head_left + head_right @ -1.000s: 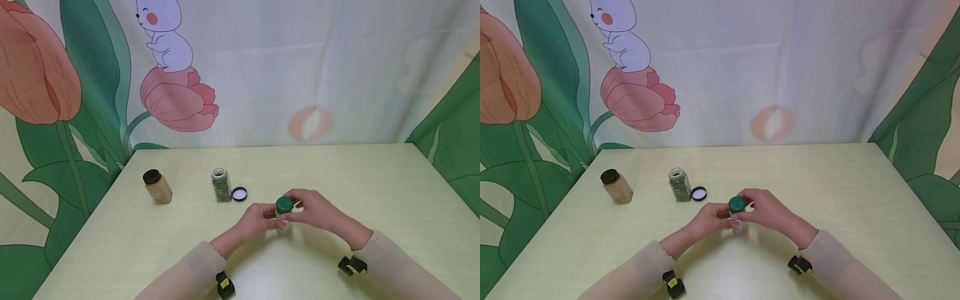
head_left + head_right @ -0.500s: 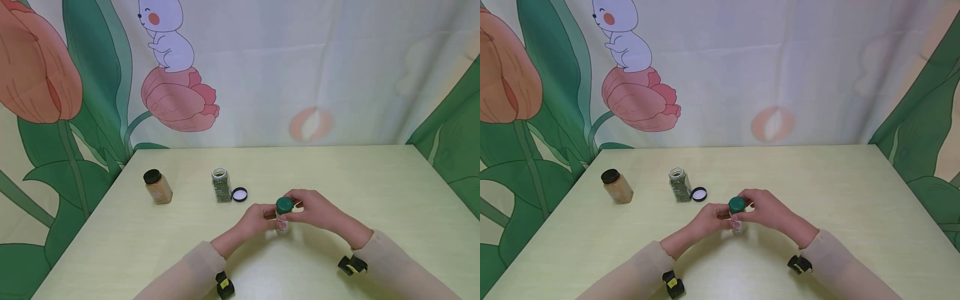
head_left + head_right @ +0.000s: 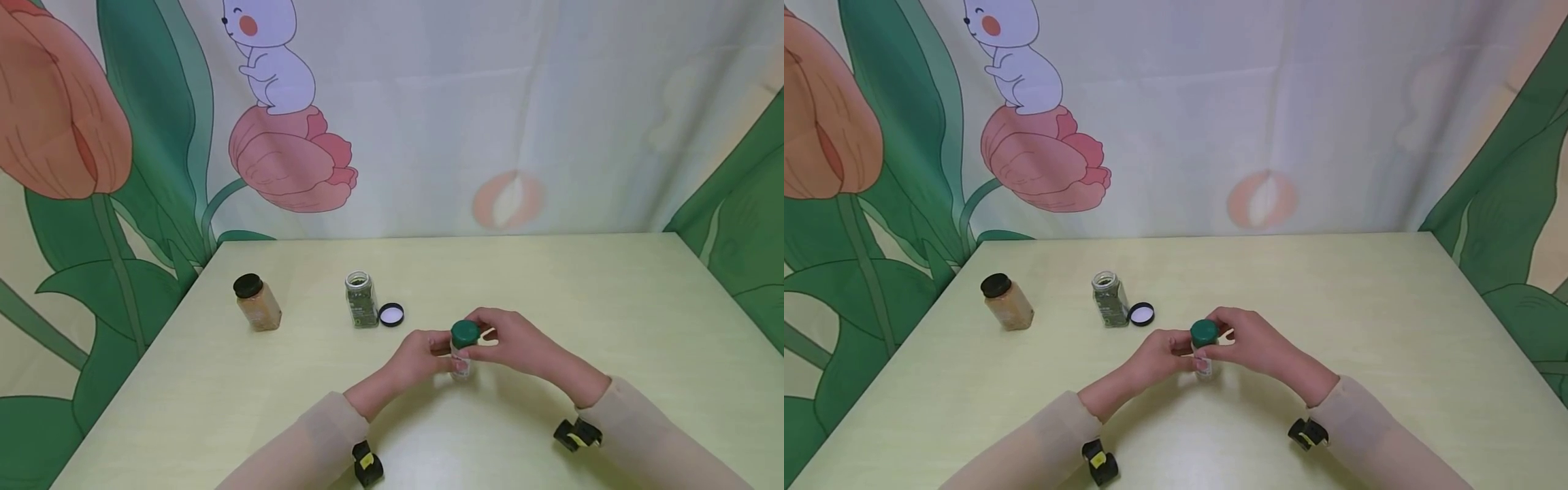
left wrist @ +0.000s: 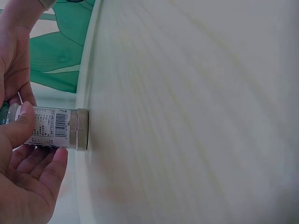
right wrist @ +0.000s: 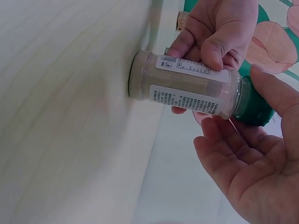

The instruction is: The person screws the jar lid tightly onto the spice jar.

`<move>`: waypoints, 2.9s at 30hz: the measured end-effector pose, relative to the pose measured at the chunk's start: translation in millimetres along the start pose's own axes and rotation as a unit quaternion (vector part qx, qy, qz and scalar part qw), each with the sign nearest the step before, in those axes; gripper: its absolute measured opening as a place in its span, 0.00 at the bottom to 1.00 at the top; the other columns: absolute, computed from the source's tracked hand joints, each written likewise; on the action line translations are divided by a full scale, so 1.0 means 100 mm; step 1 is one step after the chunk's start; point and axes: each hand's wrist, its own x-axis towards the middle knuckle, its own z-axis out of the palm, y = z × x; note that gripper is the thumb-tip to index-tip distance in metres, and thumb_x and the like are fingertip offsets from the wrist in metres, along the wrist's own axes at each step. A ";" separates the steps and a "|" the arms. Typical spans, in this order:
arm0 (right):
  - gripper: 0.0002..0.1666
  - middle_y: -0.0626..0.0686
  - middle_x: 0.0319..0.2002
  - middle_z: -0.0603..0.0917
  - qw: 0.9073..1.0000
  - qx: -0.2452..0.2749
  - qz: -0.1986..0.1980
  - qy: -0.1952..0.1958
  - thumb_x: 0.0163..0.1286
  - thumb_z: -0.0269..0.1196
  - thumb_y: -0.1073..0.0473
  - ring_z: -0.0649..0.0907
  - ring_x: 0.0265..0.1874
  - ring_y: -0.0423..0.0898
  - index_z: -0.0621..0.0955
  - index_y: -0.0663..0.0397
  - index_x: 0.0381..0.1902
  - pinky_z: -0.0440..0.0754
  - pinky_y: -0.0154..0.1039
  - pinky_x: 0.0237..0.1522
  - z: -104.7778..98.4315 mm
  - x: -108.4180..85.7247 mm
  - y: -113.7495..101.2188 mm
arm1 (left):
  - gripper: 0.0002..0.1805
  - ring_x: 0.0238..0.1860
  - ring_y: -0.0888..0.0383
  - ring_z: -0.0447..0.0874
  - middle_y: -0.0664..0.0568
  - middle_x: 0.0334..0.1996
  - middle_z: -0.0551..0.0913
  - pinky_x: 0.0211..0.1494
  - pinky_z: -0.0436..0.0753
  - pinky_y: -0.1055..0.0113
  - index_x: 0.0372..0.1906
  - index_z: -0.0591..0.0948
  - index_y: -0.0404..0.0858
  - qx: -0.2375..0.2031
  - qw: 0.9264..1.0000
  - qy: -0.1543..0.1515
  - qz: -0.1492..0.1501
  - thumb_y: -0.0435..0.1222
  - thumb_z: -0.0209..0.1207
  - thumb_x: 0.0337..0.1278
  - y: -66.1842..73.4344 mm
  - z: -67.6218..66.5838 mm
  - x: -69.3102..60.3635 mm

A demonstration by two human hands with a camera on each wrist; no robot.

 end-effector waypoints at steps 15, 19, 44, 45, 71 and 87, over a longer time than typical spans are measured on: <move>0.17 0.50 0.43 0.88 1.000 0.018 0.010 0.009 0.66 0.73 0.53 0.85 0.47 0.45 0.82 0.55 0.46 0.87 0.48 0.56 0.03 0.02 0.04 | 0.20 0.66 0.42 0.82 0.40 0.60 0.85 0.73 0.79 0.52 0.59 0.84 0.33 0.007 1.000 0.003 -0.001 0.33 0.67 0.64 0.01 -0.01 0.01; 0.17 0.50 0.42 0.88 1.000 0.016 0.013 0.013 0.65 0.74 0.53 0.85 0.46 0.44 0.82 0.55 0.45 0.86 0.47 0.55 0.04 0.02 0.04 | 0.20 0.66 0.41 0.82 0.39 0.60 0.85 0.73 0.79 0.52 0.59 0.84 0.33 0.007 1.000 0.003 0.002 0.33 0.67 0.64 0.01 -0.01 0.01; 0.31 0.63 0.59 0.83 0.993 0.052 -0.008 -0.105 0.69 0.68 0.60 0.83 0.57 0.58 0.75 0.68 0.66 0.87 0.48 0.59 -0.23 0.04 0.03 | 0.23 0.66 0.42 0.82 0.38 0.60 0.84 0.71 0.81 0.55 0.63 0.81 0.32 0.009 1.000 -0.009 -0.009 0.33 0.67 0.64 0.01 -0.01 0.01; 0.31 0.63 0.58 0.83 0.993 0.052 -0.010 -0.107 0.69 0.68 0.60 0.83 0.57 0.57 0.75 0.68 0.66 0.87 0.46 0.58 -0.23 0.05 0.03 | 0.23 0.66 0.42 0.82 0.38 0.60 0.84 0.71 0.81 0.56 0.63 0.81 0.32 0.008 1.000 -0.009 -0.010 0.33 0.67 0.64 0.01 -0.01 0.00; 0.20 0.61 0.53 0.84 0.996 0.067 -0.015 -0.060 0.70 0.67 0.64 0.84 0.54 0.56 0.79 0.66 0.57 0.88 0.45 0.57 -0.09 0.00 0.03 | 0.22 0.66 0.41 0.82 0.37 0.60 0.85 0.71 0.80 0.54 0.61 0.82 0.31 0.009 1.000 -0.002 -0.007 0.32 0.67 0.63 0.01 0.00 0.00; 0.20 0.55 0.49 0.87 0.999 0.036 0.018 -0.001 0.67 0.71 0.57 0.85 0.52 0.52 0.81 0.59 0.53 0.87 0.53 0.57 0.01 -0.02 0.04 | 0.23 0.67 0.41 0.81 0.37 0.61 0.83 0.71 0.80 0.55 0.63 0.81 0.31 0.010 1.000 -0.006 -0.005 0.33 0.67 0.64 0.02 0.00 0.00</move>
